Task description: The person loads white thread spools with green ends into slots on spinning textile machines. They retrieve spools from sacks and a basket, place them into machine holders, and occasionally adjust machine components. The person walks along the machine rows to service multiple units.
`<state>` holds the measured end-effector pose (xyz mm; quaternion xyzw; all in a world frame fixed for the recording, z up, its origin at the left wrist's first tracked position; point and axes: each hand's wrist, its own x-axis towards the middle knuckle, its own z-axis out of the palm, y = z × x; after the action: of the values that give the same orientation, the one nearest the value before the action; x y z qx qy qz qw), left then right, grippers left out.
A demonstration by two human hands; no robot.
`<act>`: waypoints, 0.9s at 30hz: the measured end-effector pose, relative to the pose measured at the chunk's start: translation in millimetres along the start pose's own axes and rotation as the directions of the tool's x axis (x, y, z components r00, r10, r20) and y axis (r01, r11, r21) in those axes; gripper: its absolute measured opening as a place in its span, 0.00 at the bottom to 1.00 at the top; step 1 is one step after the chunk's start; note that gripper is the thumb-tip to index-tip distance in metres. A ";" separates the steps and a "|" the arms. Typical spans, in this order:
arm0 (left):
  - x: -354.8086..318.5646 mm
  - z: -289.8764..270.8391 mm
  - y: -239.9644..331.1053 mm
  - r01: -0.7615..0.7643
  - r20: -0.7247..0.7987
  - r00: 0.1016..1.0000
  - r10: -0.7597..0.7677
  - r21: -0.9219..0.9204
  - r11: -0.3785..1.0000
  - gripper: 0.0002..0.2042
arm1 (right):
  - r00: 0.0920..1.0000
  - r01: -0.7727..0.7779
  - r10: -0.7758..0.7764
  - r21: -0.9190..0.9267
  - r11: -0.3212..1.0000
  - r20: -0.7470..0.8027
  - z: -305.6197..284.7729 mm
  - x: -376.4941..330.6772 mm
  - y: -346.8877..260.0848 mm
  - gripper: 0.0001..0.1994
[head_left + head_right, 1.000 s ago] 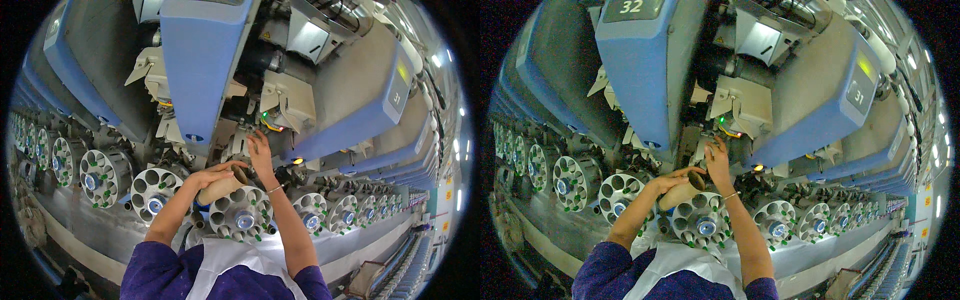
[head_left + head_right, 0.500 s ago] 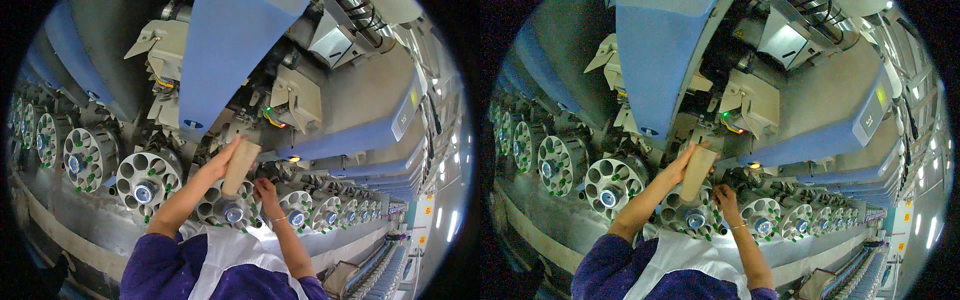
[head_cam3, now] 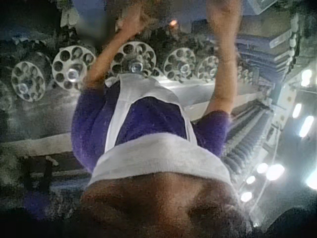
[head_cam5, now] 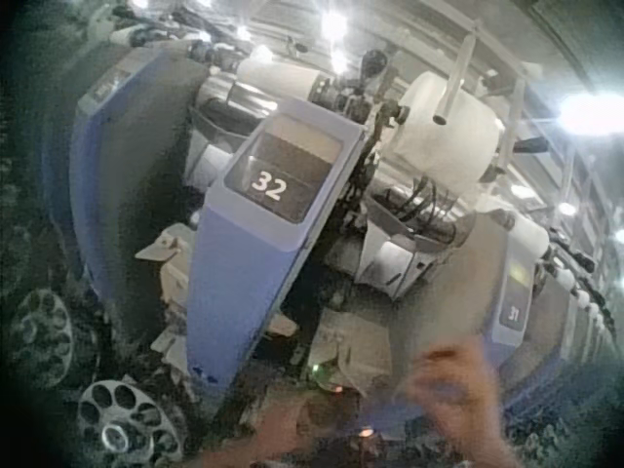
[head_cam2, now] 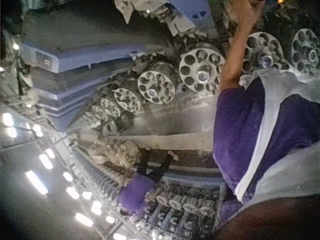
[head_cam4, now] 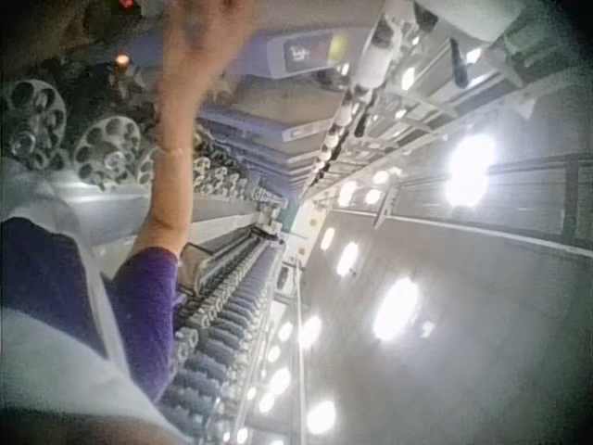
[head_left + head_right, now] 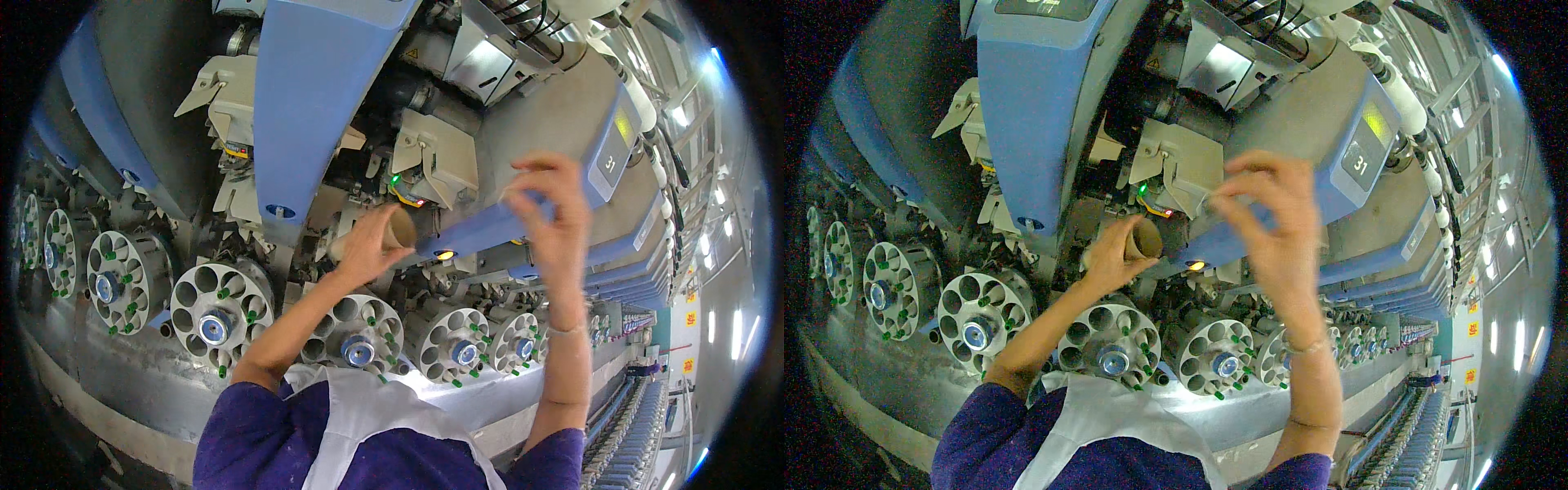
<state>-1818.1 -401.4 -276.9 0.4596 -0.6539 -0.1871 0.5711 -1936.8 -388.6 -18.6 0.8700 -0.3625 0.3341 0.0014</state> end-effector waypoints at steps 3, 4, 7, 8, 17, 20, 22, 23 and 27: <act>2.3 -16.4 33.4 -0.131 -0.070 0.990 0.119 -0.222 0.966 0.38 | 0.965 0.134 -0.096 -0.144 0.980 0.244 39.9 -11.6 7.2 0.07; 4.7 -24.6 41.9 -0.133 -0.081 0.990 0.116 -0.244 0.961 0.38 | 0.964 0.183 -0.161 -0.088 0.979 0.213 42.6 -15.9 13.6 0.07; 14.9 -46.0 56.2 -0.091 -0.085 0.994 0.067 -0.313 0.945 0.37 | 0.970 0.133 -0.130 0.000 0.991 0.205 27.9 -19.8 32.7 0.05; 19.1 -50.5 57.3 -0.065 -0.080 0.996 0.040 -0.338 0.939 0.37 | 0.983 0.085 -0.088 0.026 0.996 0.162 12.1 -16.1 37.7 0.05; 31.7 -44.8 59.6 -0.055 -0.075 0.997 0.034 -0.300 0.952 0.39 | 0.984 -0.174 0.148 0.694 0.698 0.098 -33.4 3.1 -0.5 0.04; 29.3 -50.8 68.6 -0.045 -0.132 0.991 -0.006 -0.383 0.923 0.39 | 0.984 -0.164 0.170 0.695 0.700 0.060 -49.4 -1.6 -7.0 0.04; 31.1 -53.6 73.3 -0.082 -0.241 0.968 -0.061 -0.539 0.838 0.40 | 0.982 -0.103 0.181 0.652 0.751 -0.054 -62.2 -6.6 -11.2 0.05; 34.0 -53.1 74.6 -0.153 -0.287 0.958 -0.003 -0.520 0.840 0.41 | 0.989 -0.102 0.149 0.615 0.782 -0.026 -67.9 -8.2 -14.0 0.05; 46.2 -44.0 69.0 -0.258 -0.286 0.931 0.228 -0.070 0.964 0.43 | 0.996 -0.019 0.065 0.567 0.824 -0.061 -85.7 -6.4 -31.0 0.07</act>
<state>-1800.9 -391.7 -185.0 0.3655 -0.6089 -0.0838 0.6990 -1970.3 -340.7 51.6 0.8095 -0.2662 0.4600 -0.2496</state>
